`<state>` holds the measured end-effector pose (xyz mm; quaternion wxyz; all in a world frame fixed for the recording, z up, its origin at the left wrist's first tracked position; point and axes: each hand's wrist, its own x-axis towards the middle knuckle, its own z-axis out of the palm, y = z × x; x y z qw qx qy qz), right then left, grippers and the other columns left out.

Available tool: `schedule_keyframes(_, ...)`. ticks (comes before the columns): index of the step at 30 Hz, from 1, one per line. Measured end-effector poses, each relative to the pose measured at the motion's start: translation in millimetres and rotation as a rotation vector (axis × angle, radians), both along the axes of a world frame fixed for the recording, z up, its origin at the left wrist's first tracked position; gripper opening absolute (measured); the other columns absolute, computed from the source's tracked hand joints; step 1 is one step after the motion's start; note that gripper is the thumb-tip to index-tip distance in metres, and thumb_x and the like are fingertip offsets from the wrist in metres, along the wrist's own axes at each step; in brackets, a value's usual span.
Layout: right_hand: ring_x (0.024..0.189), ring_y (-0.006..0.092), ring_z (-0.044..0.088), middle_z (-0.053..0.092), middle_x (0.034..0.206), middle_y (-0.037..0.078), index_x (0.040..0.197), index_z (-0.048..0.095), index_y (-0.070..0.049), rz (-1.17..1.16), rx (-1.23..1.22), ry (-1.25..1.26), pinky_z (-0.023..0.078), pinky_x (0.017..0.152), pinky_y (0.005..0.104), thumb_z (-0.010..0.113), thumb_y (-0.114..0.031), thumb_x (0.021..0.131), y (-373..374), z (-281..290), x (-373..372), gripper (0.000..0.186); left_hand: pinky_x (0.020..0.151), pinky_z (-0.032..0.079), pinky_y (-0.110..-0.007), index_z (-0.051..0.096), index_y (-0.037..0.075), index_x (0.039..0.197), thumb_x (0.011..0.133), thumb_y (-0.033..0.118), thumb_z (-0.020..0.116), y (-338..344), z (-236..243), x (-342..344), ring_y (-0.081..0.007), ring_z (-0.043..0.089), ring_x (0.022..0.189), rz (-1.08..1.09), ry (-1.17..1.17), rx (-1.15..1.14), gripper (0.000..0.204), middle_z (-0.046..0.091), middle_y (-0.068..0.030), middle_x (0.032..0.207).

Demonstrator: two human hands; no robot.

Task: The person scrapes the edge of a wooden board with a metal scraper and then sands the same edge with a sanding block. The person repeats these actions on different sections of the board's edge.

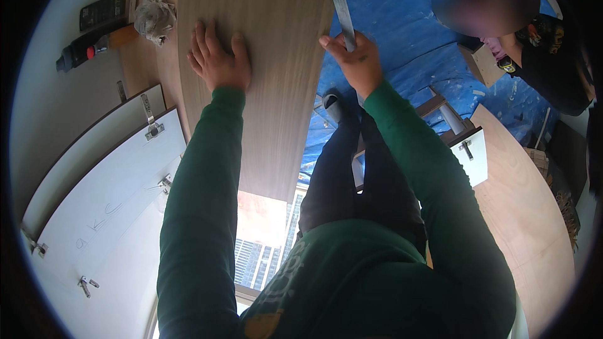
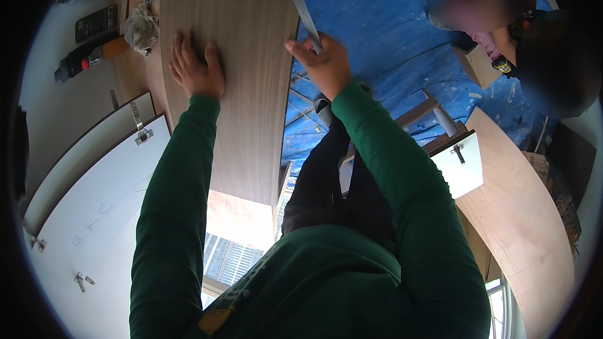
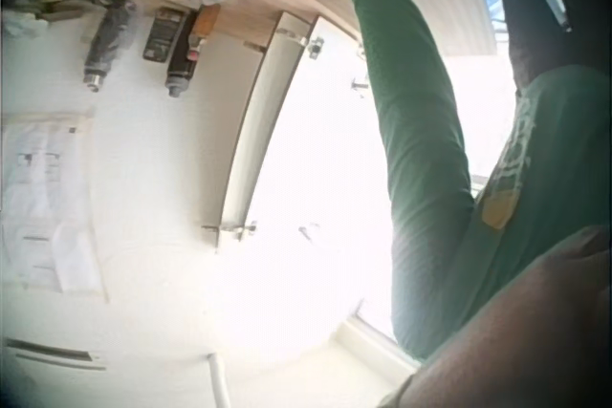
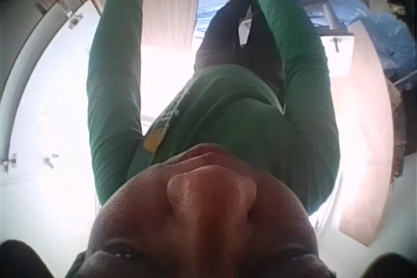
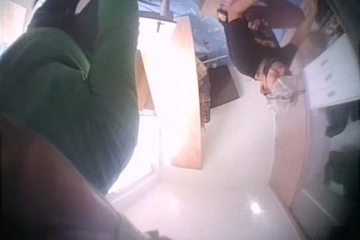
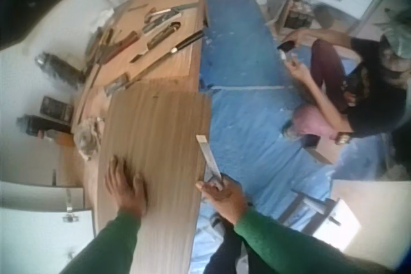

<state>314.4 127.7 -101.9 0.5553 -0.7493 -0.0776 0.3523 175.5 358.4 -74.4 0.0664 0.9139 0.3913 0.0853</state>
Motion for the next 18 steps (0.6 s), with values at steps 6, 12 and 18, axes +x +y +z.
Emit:
schedule_keyframes(6, 0.066, 0.0132, 0.055, 0.057, 0.074, 0.005, 0.101, 0.063, -0.003, 0.255, -0.046, 0.018, 0.049, 0.063, 0.0316, 0.079, -0.048, 0.091, -60.3, 11.8, -104.4, 0.048, 0.128, 0.01, -0.057, 0.042, 0.012, 0.155, 0.097, 0.046, 0.056, 0.9, 0.4, -1.7, -0.0328, 0.025, 0.157, 0.014, 0.02, 0.019, 0.069, 0.034, -0.0124, 0.167)
schedule_keyframes(12, 0.072, 0.0138, 0.061, 0.061, 0.081, 0.006, 0.115, 0.063, 0.001, -0.123, 0.176, 0.377, 0.052, 0.067, 0.032, 0.061, -0.034, 0.107, -48.1, 10.0, -43.4, 0.036, 0.128, 0.01, -0.056, 0.042, 0.013, 0.155, 0.097, 0.047, 0.055, 0.4, -2.5, -4.0, -0.0317, 0.024, 0.157, 0.0, 0.022, 0.035, 0.068, 0.034, -0.012, 0.167)
schedule_keyframes(18, 0.081, 0.0214, 0.069, 0.07, 0.095, 0.009, 0.122, 0.068, -0.005, 0.041, 0.081, -0.482, 0.055, 0.076, 0.0346, 0.06, -0.024, 0.106, 12.7, -31.0, 104.2, 0.026, 0.128, 0.009, -0.057, 0.043, 0.013, 0.154, 0.097, 0.048, 0.055, 2.7, -1.9, -4.0, -0.0317, 0.024, 0.157, 0.0, 0.01, 0.019, 0.068, 0.034, -0.0117, 0.167)
